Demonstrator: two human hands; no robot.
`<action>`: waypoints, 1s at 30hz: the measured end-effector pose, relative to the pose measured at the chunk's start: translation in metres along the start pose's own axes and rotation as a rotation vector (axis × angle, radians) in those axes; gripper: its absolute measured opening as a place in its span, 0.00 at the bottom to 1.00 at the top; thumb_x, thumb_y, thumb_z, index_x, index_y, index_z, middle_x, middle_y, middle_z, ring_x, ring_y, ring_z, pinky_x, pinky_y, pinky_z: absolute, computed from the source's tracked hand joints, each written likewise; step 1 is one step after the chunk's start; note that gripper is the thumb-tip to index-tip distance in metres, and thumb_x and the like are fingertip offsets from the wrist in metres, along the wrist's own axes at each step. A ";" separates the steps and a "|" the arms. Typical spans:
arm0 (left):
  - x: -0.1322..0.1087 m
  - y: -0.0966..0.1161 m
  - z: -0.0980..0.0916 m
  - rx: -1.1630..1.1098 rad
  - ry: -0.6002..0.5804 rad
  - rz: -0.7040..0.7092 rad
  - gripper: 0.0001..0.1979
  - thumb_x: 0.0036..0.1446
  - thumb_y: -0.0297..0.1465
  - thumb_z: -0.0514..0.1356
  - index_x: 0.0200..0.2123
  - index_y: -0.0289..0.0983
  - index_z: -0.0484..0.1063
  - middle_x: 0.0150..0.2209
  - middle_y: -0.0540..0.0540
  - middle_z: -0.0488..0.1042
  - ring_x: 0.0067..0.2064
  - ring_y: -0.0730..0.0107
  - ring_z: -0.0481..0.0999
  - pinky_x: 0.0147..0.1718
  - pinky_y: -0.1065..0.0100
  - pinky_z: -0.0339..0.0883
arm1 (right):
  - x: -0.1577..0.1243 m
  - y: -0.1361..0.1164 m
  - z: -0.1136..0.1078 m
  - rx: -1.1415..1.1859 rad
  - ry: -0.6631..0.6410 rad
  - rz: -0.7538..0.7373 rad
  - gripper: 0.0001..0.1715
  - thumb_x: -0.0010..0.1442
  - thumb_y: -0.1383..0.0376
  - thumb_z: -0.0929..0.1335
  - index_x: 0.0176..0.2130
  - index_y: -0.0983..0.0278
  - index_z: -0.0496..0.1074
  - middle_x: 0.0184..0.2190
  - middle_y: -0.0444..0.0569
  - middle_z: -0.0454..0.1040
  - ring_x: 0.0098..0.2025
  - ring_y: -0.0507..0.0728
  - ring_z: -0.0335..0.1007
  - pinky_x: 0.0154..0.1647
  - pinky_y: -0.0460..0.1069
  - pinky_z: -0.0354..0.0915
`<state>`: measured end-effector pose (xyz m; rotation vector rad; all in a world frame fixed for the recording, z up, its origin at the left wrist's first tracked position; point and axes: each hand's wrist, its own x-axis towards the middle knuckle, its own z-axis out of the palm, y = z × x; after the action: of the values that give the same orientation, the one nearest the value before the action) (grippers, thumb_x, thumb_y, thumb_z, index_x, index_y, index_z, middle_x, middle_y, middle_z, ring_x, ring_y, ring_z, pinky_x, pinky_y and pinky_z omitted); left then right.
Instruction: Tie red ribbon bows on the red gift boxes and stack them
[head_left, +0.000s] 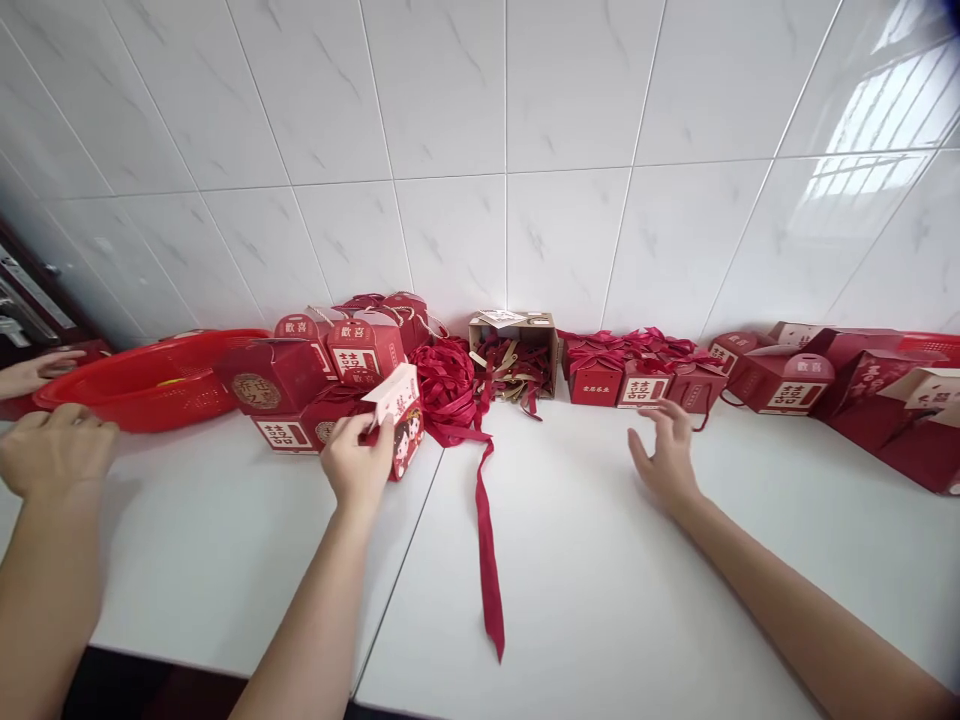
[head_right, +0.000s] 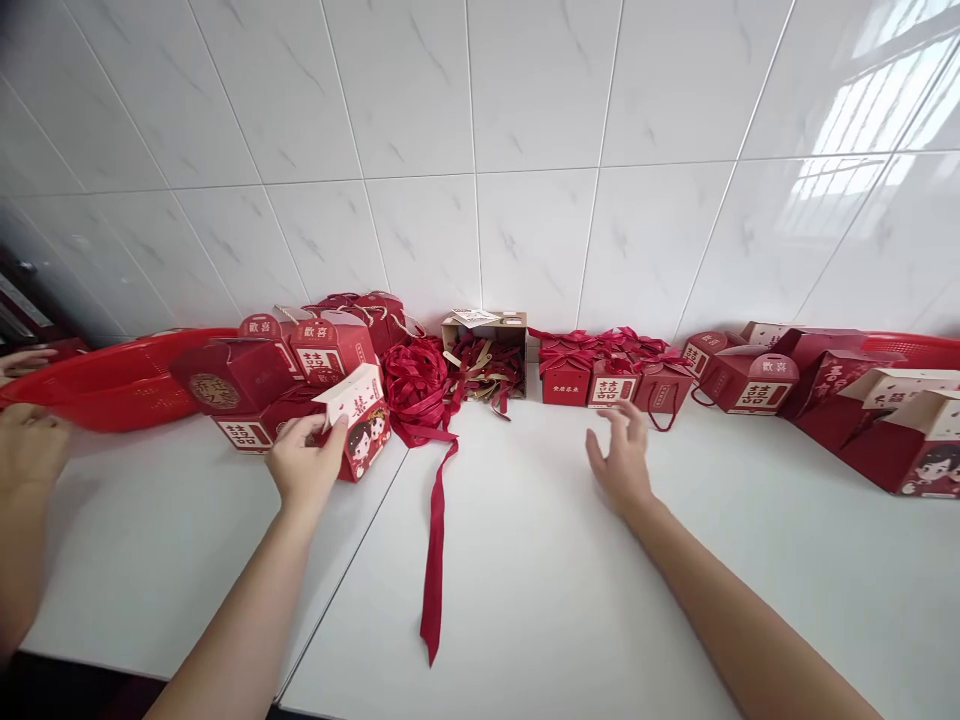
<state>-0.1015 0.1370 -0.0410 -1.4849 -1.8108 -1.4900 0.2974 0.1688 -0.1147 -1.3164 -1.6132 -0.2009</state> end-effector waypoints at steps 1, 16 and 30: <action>-0.006 0.008 0.000 -0.050 -0.008 0.065 0.07 0.53 0.34 0.59 0.27 0.36 0.71 0.27 0.47 0.71 0.30 0.66 0.70 0.33 0.66 0.64 | -0.005 -0.017 0.002 0.036 -0.048 -0.054 0.20 0.61 0.58 0.61 0.50 0.64 0.63 0.56 0.62 0.57 0.61 0.66 0.54 0.57 0.64 0.57; -0.079 0.093 0.007 -0.651 -0.510 0.625 0.12 0.55 0.25 0.57 0.44 0.38 0.70 0.44 0.40 0.73 0.52 0.58 0.70 0.51 0.56 0.66 | -0.001 -0.139 0.005 1.244 -0.361 0.694 0.24 0.56 0.50 0.69 0.46 0.62 0.68 0.46 0.52 0.76 0.48 0.63 0.72 0.51 0.58 0.66; -0.043 0.093 0.010 -0.943 -0.918 -0.247 0.19 0.56 0.46 0.58 0.25 0.36 0.63 0.22 0.54 0.61 0.25 0.75 0.61 0.25 0.73 0.57 | 0.011 -0.123 -0.004 1.218 -0.763 0.476 0.31 0.50 0.46 0.69 0.46 0.63 0.73 0.41 0.52 0.77 0.44 0.63 0.73 0.45 0.57 0.67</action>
<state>-0.0011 0.1146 -0.0333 -2.8425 -1.8108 -2.1717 0.2007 0.1250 -0.0511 -0.7208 -1.4493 1.4948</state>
